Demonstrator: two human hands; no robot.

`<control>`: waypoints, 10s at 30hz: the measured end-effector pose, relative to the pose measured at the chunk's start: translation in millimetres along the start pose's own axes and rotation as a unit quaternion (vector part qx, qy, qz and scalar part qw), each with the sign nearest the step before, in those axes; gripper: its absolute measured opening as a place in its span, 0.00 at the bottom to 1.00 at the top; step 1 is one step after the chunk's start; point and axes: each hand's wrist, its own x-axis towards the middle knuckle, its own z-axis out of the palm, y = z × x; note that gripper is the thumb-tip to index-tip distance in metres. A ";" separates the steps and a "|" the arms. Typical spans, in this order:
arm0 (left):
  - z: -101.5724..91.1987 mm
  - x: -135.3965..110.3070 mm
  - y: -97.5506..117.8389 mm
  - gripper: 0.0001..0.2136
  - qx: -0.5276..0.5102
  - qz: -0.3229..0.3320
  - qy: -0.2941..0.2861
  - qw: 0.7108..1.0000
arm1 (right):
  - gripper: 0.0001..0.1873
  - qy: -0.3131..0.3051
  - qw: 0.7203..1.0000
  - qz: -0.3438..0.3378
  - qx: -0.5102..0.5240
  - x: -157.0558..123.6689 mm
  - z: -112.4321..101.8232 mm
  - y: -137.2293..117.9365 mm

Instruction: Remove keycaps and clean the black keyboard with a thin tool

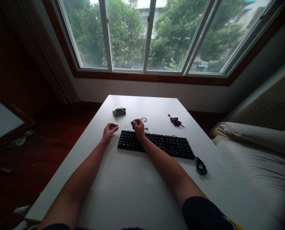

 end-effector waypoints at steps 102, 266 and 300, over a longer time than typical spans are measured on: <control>16.9 -18.1 18.0 0.13 0.597 0.045 -0.039 0.800 | 0.14 -0.013 1.000 0.012 0.001 1.5 0.7 1.9; 16.0 -19.9 20.4 0.07 0.589 0.128 -0.045 0.797 | 0.15 -0.017 0.999 0.018 -0.032 -1.2 1.0 -3.5; 14.5 -18.1 18.5 0.07 0.571 0.119 -0.052 0.810 | 0.15 -0.032 0.999 0.012 -0.026 -1.2 0.5 -4.0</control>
